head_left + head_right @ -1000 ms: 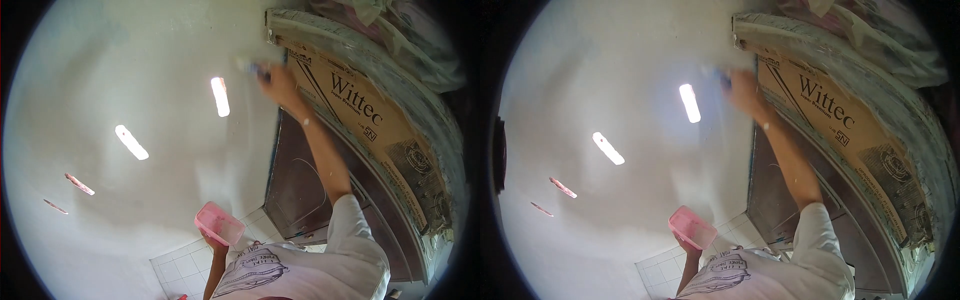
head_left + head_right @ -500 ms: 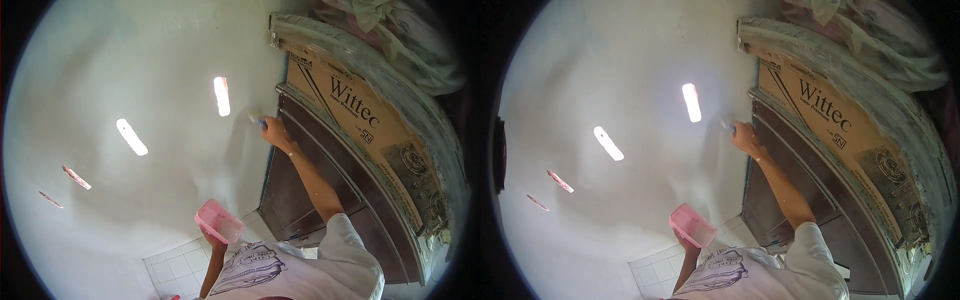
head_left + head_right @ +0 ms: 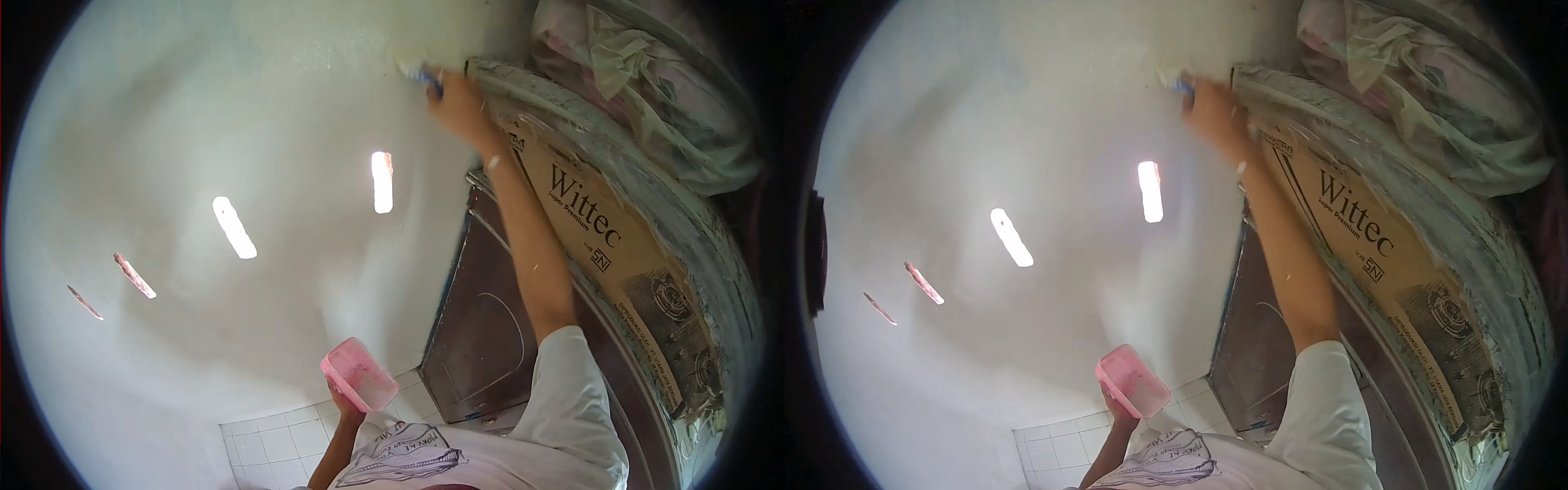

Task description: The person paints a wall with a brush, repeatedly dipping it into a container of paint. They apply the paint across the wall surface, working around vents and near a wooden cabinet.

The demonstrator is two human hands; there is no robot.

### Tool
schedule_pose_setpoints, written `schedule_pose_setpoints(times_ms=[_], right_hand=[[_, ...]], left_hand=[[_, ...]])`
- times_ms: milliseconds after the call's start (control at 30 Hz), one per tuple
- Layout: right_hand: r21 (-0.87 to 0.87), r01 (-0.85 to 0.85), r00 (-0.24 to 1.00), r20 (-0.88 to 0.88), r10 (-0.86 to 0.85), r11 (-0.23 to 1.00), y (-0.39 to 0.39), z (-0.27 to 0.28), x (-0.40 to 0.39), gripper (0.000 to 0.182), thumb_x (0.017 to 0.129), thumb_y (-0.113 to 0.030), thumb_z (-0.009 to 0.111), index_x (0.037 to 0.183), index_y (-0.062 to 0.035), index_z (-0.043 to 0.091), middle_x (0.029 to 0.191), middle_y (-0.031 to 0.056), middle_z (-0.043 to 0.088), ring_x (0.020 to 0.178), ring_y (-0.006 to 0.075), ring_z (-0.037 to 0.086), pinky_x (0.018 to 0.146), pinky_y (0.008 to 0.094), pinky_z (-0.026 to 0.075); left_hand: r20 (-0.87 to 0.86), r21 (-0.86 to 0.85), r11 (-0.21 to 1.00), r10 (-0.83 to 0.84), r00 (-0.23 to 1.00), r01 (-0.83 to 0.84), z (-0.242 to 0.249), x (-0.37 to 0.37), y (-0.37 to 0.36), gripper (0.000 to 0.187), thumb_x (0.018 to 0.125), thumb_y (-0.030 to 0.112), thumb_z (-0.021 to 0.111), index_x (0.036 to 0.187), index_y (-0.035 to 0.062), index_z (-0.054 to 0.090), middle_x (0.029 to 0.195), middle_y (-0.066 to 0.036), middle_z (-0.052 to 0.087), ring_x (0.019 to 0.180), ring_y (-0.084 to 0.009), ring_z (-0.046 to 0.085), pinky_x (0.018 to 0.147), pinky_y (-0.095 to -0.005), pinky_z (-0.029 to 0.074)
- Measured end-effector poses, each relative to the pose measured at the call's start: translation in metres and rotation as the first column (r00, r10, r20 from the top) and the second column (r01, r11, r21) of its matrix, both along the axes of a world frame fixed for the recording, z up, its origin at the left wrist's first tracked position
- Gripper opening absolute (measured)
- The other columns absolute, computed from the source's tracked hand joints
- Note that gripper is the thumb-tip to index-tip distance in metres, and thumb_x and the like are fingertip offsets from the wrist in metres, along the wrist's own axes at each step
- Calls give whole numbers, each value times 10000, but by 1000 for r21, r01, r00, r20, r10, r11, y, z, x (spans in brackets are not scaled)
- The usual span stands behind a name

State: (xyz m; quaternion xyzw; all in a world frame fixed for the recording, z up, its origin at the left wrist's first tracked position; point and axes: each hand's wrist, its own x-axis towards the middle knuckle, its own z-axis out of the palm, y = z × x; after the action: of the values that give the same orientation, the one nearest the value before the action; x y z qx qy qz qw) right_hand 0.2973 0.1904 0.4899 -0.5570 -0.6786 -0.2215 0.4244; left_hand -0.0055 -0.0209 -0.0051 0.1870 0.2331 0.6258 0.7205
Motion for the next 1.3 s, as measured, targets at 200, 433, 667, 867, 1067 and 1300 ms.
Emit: schedule_pose_setpoints(times_ms=[200,433,667,867,1067,1300], right_hand=[[-409,26,999,-15,-35,912,-27,-188,-9,300,847,-95,620,1132,-53,703,876,257,691,847,443,679,814,489,553],[-397,-72,980,142,139,915,-2,-74,19,239,771,-153,657,921,27,705,921,265,700,874,420,692,800,485,558],[44,37,998,41,-39,998,-22,145,-36,336,831,-291,675,1048,-39,726,801,215,692,766,380,696,733,447,561],[-84,95,995,5,-95,992,-16,2,-53,343,842,-154,603,1159,-40,668,869,254,700,869,408,700,832,472,565],[-704,118,960,261,100,700,-45,-5,-21,373,793,-255,724,1076,-12,718,871,235,714,793,355,717,756,426,570],[-259,70,998,17,-68,963,-20,173,-26,376,830,-292,731,1137,-75,727,776,137,691,726,295,699,695,413,549]], left_hand=[[18,56,998,24,1000,-25,-10,-6,-6,703,986,661,347,1482,163,361,1412,-73,493,1275,-294,514,1031,-503,473],[-7,17,1000,-21,1000,21,-6,-25,-2,680,1005,634,329,1495,162,350,1437,-62,469,1319,-274,474,1075,-475,435],[60,9,996,-88,994,88,7,-41,13,688,1005,635,315,1498,157,351,1437,-69,477,1318,-286,476,1086,-476,426],[61,-60,998,24,998,-21,4,-46,12,695,998,651,321,1478,150,369,1390,-76,503,1264,-293,523,1054,-488,461],[25,-66,997,-25,999,26,-25,-63,5,680,1001,641,326,1449,135,394,1375,-68,511,1243,-280,538,1045,-464,470],[24,-58,998,23,999,-22,-21,-74,-1,667,1005,627,339,1449,133,400,1378,-69,510,1259,-275,523,1052,-468,464]])
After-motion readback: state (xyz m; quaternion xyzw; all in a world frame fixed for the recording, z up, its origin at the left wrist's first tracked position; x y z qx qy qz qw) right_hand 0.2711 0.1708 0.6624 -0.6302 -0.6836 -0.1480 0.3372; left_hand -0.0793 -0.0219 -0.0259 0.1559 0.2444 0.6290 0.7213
